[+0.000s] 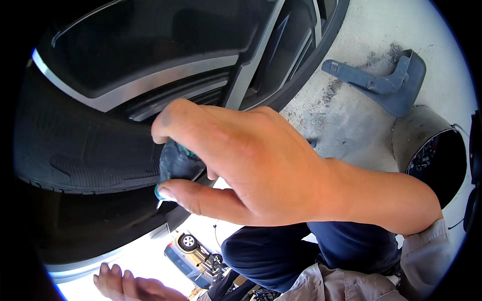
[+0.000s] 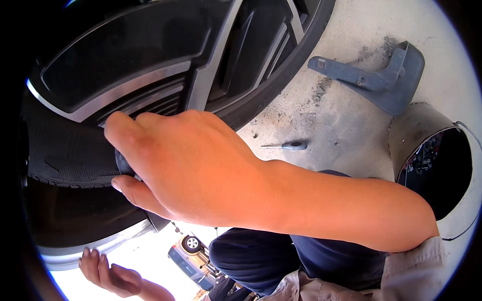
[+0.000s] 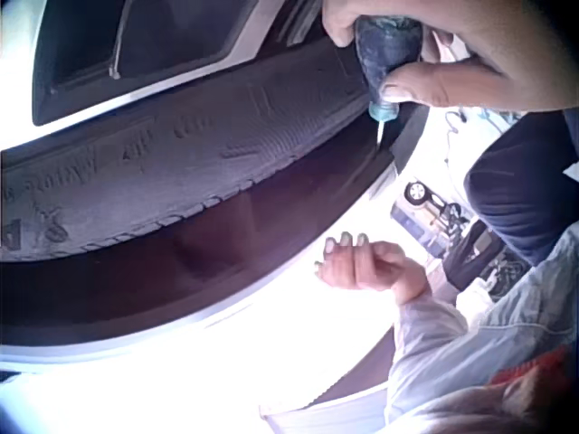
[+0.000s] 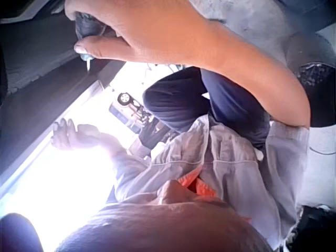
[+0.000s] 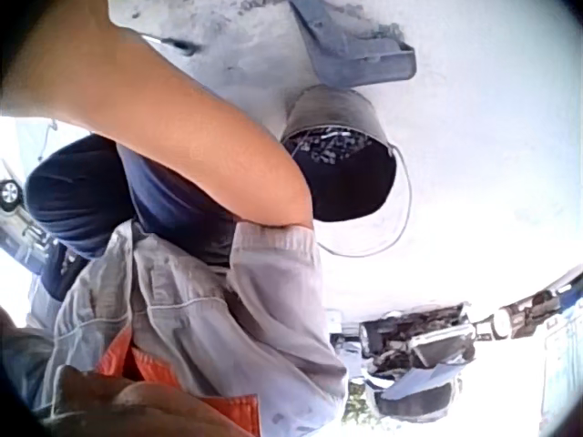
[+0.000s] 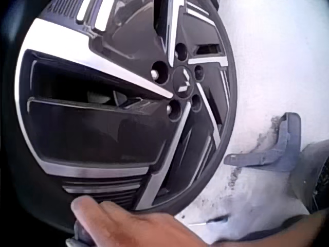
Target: The person removes a plastic trim piece from the front wheel arch of a car. They use a screwdriver to pry the trim loose and then pull it away from the vehicle.
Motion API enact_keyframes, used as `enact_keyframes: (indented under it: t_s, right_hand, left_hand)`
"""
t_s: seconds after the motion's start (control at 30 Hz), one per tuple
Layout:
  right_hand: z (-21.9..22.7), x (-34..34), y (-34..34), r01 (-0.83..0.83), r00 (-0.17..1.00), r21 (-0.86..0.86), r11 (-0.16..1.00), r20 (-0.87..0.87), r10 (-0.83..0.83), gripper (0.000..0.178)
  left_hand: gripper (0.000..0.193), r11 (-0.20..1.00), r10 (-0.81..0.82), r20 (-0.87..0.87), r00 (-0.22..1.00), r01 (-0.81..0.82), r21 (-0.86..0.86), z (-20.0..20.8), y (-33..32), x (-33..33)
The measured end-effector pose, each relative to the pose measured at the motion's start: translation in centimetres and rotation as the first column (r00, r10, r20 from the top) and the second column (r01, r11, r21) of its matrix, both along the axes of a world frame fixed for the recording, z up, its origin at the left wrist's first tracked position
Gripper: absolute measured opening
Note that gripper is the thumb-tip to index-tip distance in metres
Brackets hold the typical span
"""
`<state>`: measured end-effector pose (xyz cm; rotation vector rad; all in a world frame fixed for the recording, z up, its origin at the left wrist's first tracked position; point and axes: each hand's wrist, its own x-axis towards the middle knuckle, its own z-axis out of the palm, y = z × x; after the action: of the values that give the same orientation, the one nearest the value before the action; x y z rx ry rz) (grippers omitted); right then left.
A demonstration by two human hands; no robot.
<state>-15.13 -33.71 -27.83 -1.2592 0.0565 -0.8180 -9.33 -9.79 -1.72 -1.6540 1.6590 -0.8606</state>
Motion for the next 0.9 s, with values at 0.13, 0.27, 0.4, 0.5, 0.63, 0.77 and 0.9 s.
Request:
enact_keyframes:
  t_s: [0.13, 0.27, 0.4, 0.5, 0.63, 0.77, 0.9]
  right_hand:
    - [-0.6, 0.4, 0.8, 0.047, 0.996, -0.019, 0.999, 0.070, -0.045, 0.030]
    - [-0.9, 0.8, 1.6, 0.065, 0.981, -0.110, 0.992, 0.188, -0.043, 0.061]
    - [-1.1, 0.5, 1.2, -0.045, 0.934, -0.253, 0.966, 0.332, 0.131, 0.090]
    - [-1.1, 0.2, 1.1, -0.060, 0.913, -0.300, 0.952, 0.369, 0.174, 0.099]
    - [-0.3, -0.3, 2.5, 0.107, 0.908, -0.198, 0.974, 0.418, -0.015, 0.097]
    - [-0.4, -1.6, 3.7, 0.122, 0.922, -0.196, 0.973, 0.386, -0.038, 0.088]
    - [-0.8, -1.5, 3.8, 0.076, 0.944, -0.131, 0.988, 0.329, -0.029, 0.080]
  left_hand:
    - [0.031, 0.828, 0.332, 0.369, 0.868, -0.455, 0.326, -5.4, -4.5, 0.4]
    - [0.028, 0.737, 0.487, 0.272, 0.830, -0.558, 0.381, -5.0, -3.1, -0.4]
    - [0.047, 0.815, 0.400, 0.071, 0.914, -0.390, 0.429, -4.0, -3.1, 0.3]
    - [0.043, 0.850, 0.341, 0.123, 0.932, -0.362, 0.383, -4.9, -2.9, 0.4]
    - [0.038, 0.874, 0.301, 0.155, 0.941, -0.337, 0.349, -5.4, -2.4, 0.8]
    - [0.034, 0.890, 0.275, 0.168, 0.947, -0.317, 0.328, -5.8, -2.3, 1.0]
    - [0.032, 0.895, 0.265, 0.187, 0.946, -0.314, 0.318, -5.7, -1.9, 0.9]
